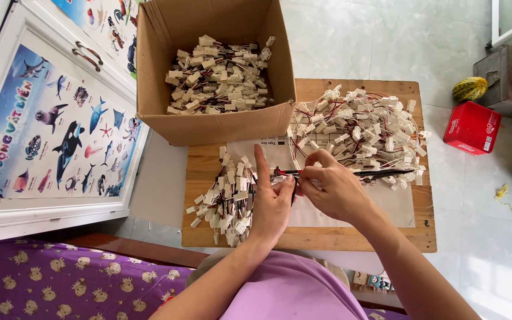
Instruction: Taping together groups of white electrical wire connectors using black tape.
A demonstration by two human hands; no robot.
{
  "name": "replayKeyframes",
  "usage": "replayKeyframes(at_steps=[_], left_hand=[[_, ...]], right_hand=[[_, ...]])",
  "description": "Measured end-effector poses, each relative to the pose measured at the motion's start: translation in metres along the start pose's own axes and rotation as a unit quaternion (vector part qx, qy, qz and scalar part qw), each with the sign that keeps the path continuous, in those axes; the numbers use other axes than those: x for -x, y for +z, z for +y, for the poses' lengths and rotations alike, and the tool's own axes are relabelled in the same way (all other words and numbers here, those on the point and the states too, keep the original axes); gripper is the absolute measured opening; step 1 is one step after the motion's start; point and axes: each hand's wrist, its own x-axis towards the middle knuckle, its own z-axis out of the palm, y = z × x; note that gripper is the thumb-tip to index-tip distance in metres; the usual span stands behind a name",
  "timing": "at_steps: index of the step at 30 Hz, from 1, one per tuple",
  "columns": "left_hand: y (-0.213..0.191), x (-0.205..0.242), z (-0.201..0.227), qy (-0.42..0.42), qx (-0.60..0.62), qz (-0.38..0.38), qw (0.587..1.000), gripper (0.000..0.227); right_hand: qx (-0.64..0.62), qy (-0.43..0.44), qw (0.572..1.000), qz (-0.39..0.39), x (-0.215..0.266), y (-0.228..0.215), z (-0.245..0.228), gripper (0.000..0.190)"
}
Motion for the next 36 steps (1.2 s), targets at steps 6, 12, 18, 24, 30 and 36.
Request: replayKeyframes(at_steps=[6, 12, 18, 24, 30, 36], left_hand=[[0.003, -0.007, -0.015, 0.068, -0.03, 0.017, 0.997, 0.094], [0.008, -0.013, -0.001, -0.01, -0.11, 0.046, 0.993, 0.087], [-0.022, 0.01, -0.002, -0.04, -0.036, -0.006, 0.999, 0.097], [-0.054, 0.011, 0.072, 0.456, -0.379, 0.107, 0.798, 0.028], [-0.043, -0.02, 0.121, -0.022, -0.356, -0.188, 0.915, 0.049], [-0.041, -0.029, 0.085, 0.01, 0.038, -0.186, 0.982, 0.074]], right_hand=[[-0.009, -0.019, 1.0, 0.003, 0.001, 0.003, 0.003, 0.021], [-0.017, -0.023, 0.999, 0.016, 0.007, 0.013, 0.002, 0.019], [-0.115, -0.087, 0.982, 0.12, 0.007, 0.026, 0.023, 0.016], [-0.071, -0.067, 0.994, 0.039, 0.019, -0.013, -0.006, 0.014], [-0.078, -0.16, 0.983, 0.047, 0.029, -0.019, -0.024, 0.011], [-0.152, 0.035, 0.988, 0.002, 0.044, 0.001, -0.017, 0.012]])
